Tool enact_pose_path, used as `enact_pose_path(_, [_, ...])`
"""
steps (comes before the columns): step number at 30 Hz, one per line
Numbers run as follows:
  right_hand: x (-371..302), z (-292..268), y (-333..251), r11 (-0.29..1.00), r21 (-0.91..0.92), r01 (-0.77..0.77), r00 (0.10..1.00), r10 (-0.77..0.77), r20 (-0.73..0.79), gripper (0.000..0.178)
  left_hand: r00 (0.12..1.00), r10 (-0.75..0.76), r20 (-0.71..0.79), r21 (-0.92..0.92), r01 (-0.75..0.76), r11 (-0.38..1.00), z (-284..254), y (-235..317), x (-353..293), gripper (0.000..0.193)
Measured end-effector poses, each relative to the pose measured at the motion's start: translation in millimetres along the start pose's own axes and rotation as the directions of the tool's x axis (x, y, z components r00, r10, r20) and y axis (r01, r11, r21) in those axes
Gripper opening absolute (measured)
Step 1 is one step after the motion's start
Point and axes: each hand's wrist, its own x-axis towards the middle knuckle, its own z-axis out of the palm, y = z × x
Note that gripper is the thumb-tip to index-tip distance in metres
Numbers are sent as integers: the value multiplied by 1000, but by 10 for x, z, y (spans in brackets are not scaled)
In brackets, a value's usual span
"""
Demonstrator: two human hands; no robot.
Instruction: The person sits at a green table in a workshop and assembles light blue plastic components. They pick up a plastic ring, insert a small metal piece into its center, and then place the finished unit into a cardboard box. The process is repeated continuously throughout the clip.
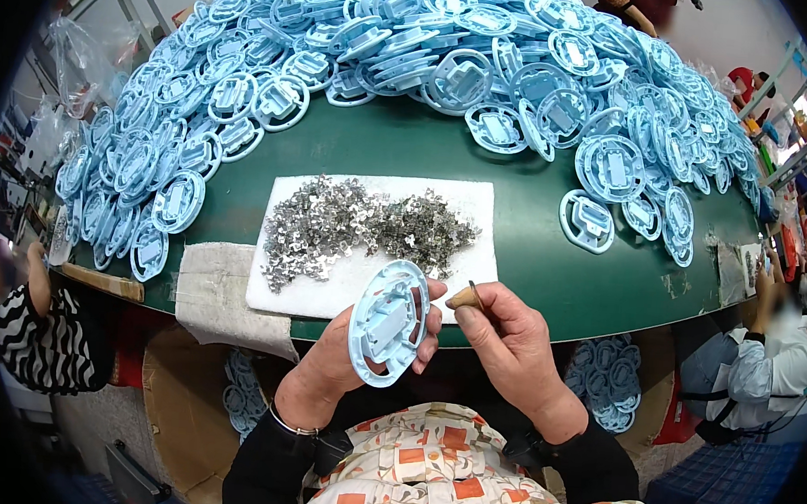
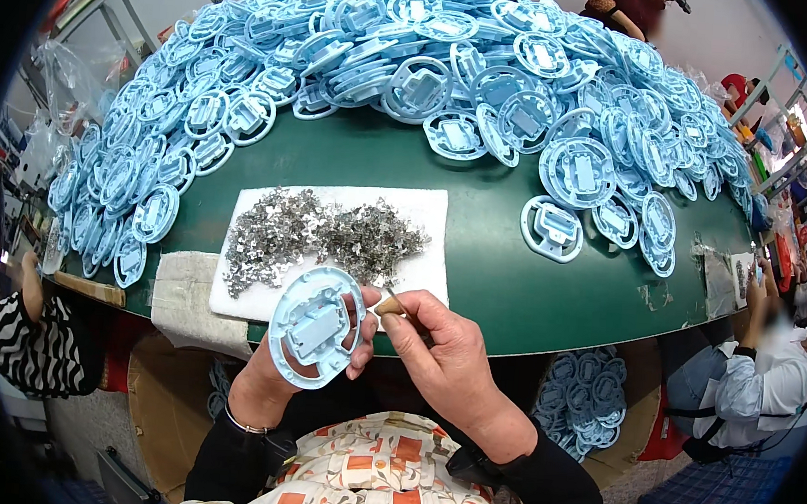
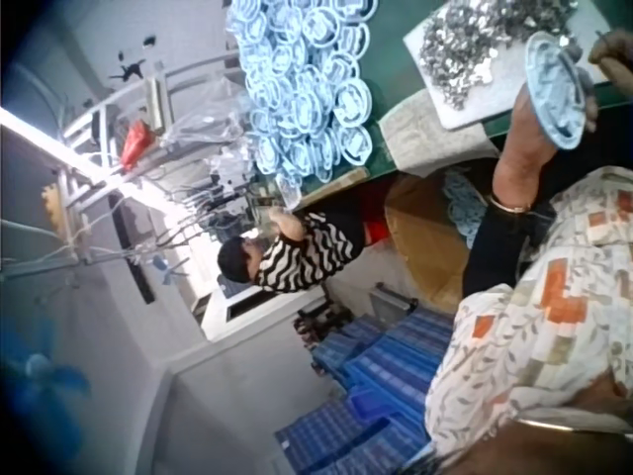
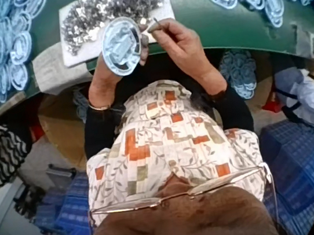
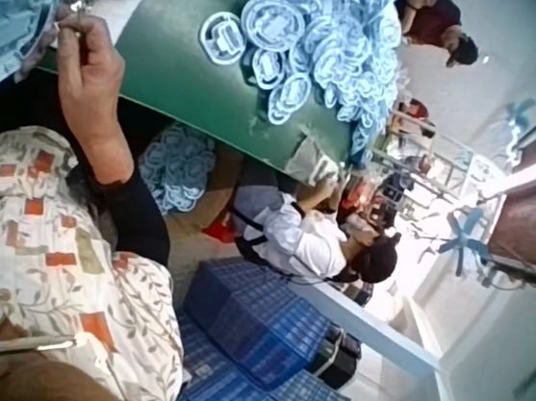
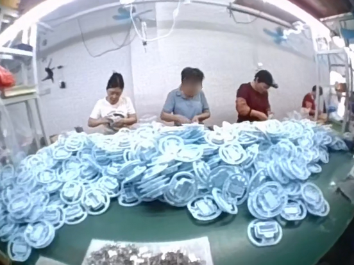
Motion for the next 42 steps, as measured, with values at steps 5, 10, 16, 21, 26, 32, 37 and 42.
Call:
enact_pose_path(5, [37,105,-80,985,128,-113,992,105,67,16,997,10,81,-3,-10,1000,-60,-44,17,52])
enact_pose_path(10, [134,38,-168,973,-145,-181,980,191,63,14,1000,-17,6,179,16,984,-4,-44,-49,50])
enact_pose_path(16, [154,24,-117,960,-138,-245,963,257,81,13,999,-42,-15,208,44,977,-3,-30,-97,56])
enact_pose_path(21, [89,48,-12,992,60,-112,994,113,-8,10,992,-10,124,-224,38,974,-46,-22,-86,77])
enact_pose_path(26, [63,-66,6,993,-111,-27,995,17,-93,18,987,-55,152,-349,106,931,-218,166,-474,83])
enact_pose_path(32, [21,-298,226,980,-194,51,980,-87,-181,20,967,142,-212,-75,-161,984,-735,480,-1912,75])
enact_pose_path(37, [61,-430,382,982,-189,-16,978,-24,-207,20,489,135,-862,368,418,831,-1419,620,-3287,42])
enact_pose_path(42, [57,-522,551,985,-171,-19,966,-25,-257,19,120,384,-915,298,844,447,-1227,1131,-3025,37])
